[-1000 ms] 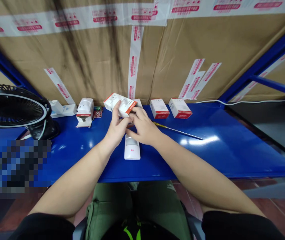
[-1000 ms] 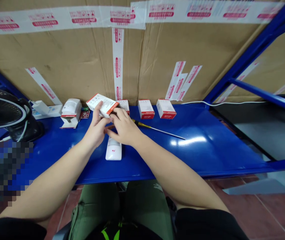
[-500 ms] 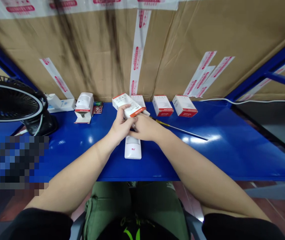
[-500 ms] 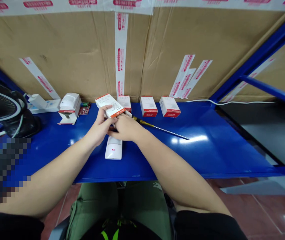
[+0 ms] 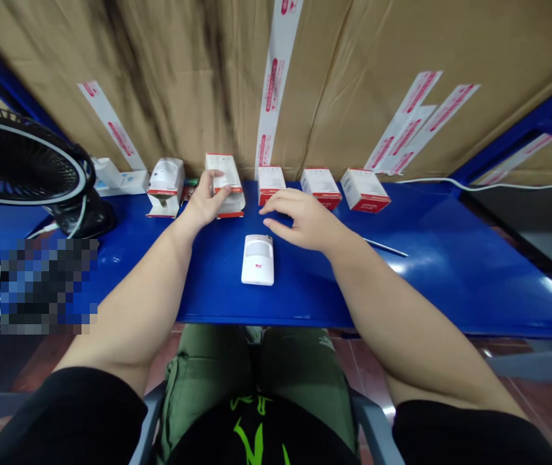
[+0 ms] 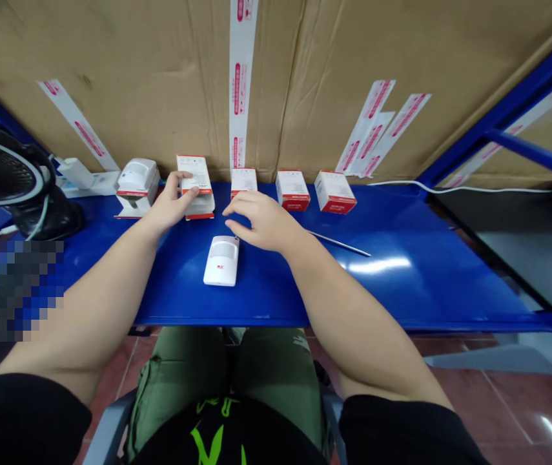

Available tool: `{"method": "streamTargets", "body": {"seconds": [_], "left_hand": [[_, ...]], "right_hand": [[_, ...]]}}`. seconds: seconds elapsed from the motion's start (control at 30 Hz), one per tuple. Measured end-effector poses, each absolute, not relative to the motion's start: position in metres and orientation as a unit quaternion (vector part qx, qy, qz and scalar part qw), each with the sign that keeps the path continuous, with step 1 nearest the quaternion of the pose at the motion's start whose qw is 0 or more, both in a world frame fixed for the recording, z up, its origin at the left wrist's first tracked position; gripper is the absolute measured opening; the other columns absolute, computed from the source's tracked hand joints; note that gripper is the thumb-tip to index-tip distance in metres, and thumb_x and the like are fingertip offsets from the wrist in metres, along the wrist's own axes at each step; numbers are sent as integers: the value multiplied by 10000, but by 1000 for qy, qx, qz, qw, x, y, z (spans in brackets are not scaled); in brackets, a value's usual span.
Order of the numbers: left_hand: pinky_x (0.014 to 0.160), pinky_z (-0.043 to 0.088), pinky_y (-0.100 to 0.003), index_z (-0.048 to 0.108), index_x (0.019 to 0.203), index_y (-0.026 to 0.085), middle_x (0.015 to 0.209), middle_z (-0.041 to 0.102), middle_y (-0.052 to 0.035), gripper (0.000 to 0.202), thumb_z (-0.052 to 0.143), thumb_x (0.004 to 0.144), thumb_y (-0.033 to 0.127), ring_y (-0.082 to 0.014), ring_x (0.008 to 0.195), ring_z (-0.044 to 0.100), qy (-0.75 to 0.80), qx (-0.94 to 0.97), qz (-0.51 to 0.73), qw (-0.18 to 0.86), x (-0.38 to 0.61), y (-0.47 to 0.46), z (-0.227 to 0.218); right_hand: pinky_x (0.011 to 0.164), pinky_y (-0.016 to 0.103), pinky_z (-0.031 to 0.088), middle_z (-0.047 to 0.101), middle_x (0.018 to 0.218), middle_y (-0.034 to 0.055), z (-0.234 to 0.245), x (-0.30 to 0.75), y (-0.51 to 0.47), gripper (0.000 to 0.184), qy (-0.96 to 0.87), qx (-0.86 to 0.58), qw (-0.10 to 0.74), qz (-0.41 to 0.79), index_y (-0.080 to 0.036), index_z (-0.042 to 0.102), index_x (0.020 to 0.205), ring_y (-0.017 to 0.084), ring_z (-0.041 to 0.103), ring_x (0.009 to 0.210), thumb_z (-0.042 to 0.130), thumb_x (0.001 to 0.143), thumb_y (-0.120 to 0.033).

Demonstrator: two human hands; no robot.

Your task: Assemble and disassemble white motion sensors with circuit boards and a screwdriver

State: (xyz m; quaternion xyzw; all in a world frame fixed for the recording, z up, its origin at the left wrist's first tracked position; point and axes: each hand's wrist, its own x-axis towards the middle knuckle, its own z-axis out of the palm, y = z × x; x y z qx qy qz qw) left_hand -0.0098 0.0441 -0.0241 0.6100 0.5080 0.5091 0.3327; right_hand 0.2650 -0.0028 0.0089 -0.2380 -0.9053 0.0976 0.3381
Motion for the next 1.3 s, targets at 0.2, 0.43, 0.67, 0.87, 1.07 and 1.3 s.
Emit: {"method": "streamTargets", "body": {"seconds": [0.2,0.43,0.67,0.87,1.07,1.3], "left_hand": [[1307,439,-494,680,1358,209,1399,734,-108,517,695,842,179,-318,1391,655,483,680,469,291,-17,56,-29],[1371,295,-641,771,1320,242,1501,660,-167,620,808,704,181,-450,1531,490,515,732,424,140,-15,53,-23],[1322,350,-635,831,1236,209,1438,715,-178,393,724,868,300,-452,1420,601,508,801,307,74,-1,47,-18],[1280,427,-574,747,1343,211,1532,692,-146,407,605,1028,426,-403,1449,608,609,766,205,-6,17,28,-3],[1238,496,-527,702,1378,195,1530,667,-180,401,626,1011,339,-405,1454,606,655,739,155,-35,24,19,4],[1229,516,-535,683,1312,200,1444,682,-196,356,608,972,275,-402,1391,651,661,726,190,-15,-2,29,-2]], "right_hand": [[911,492,619,825,1036,93,4,269,3,147,-895,-286,318,129,-246,805,1005,280,746,950,671,975,-299],[888,451,611,817,1014,82,5,266,1,135,-897,-283,310,136,-236,804,1024,254,731,926,686,970,-274],[890,428,609,823,1050,99,5,264,-3,175,-908,-275,285,136,-207,809,1087,245,743,936,676,993,-273],[924,423,605,821,1074,109,8,262,-8,187,-910,-286,268,138,-197,812,1116,250,749,982,672,1010,-261],[941,423,605,828,1100,115,8,262,-8,203,-912,-290,247,149,-186,806,1138,252,756,996,670,1008,-264],[948,419,604,831,1122,123,10,262,-10,205,-911,-299,240,152,-176,807,1144,247,759,1008,669,1014,-253]]}}
